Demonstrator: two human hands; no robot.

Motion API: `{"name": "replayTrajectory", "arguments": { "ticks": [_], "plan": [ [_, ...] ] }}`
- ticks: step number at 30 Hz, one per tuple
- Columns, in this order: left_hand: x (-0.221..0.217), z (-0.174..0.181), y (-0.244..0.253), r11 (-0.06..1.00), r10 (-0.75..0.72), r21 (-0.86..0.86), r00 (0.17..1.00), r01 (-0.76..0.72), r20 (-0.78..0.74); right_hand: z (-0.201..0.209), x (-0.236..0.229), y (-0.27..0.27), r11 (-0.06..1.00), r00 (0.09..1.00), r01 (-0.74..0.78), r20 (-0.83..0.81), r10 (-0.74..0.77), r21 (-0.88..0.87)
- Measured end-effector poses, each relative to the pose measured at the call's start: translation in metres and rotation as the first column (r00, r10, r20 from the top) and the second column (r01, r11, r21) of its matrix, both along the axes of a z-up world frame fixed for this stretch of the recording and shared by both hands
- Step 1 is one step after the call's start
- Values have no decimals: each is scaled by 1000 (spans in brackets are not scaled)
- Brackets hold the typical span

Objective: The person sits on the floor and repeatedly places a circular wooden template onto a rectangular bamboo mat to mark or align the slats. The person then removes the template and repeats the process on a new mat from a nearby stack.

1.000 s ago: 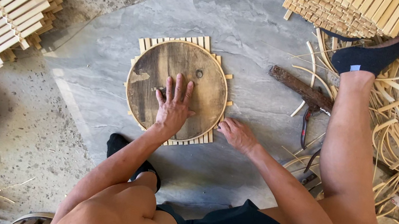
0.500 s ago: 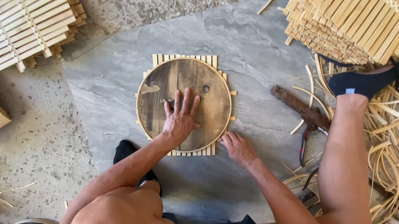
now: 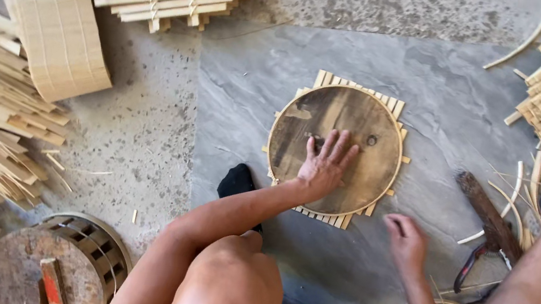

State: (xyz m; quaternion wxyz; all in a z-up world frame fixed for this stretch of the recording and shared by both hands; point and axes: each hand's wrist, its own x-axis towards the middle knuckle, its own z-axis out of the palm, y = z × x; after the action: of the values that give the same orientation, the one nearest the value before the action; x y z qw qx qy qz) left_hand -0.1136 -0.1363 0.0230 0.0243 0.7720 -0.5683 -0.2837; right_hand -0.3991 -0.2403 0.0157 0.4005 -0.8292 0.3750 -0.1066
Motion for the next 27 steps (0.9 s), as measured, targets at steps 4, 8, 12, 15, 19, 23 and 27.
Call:
{"name": "replayTrajectory", "arguments": {
  "ticks": [4,8,12,15,19,23,27],
  "plan": [
    [32,-8,35,876,283,-336,933,-345,-222,-7,-2,-27,931,935,352,3,-354,92],
    [84,-10,107,548,615,-451,705,-704,-352,-23,7,-40,848,886,459,-59,-461,264],
    [116,-8,144,476,707,-197,506,-857,-494,-43,34,-42,796,859,486,-25,-512,361],
    [111,-11,151,512,730,-119,503,-851,-463,-51,44,-44,768,860,459,-7,-511,446],
    [108,-13,157,527,679,-145,518,-837,-519,-32,54,-35,780,864,467,-30,-502,416],
    [105,-15,170,721,411,-390,807,-573,-425,9,90,-19,969,975,220,63,-214,-114],
    [76,-19,178,882,105,-398,928,-252,-356,15,143,20,998,985,-64,161,60,25]
  ]
}}
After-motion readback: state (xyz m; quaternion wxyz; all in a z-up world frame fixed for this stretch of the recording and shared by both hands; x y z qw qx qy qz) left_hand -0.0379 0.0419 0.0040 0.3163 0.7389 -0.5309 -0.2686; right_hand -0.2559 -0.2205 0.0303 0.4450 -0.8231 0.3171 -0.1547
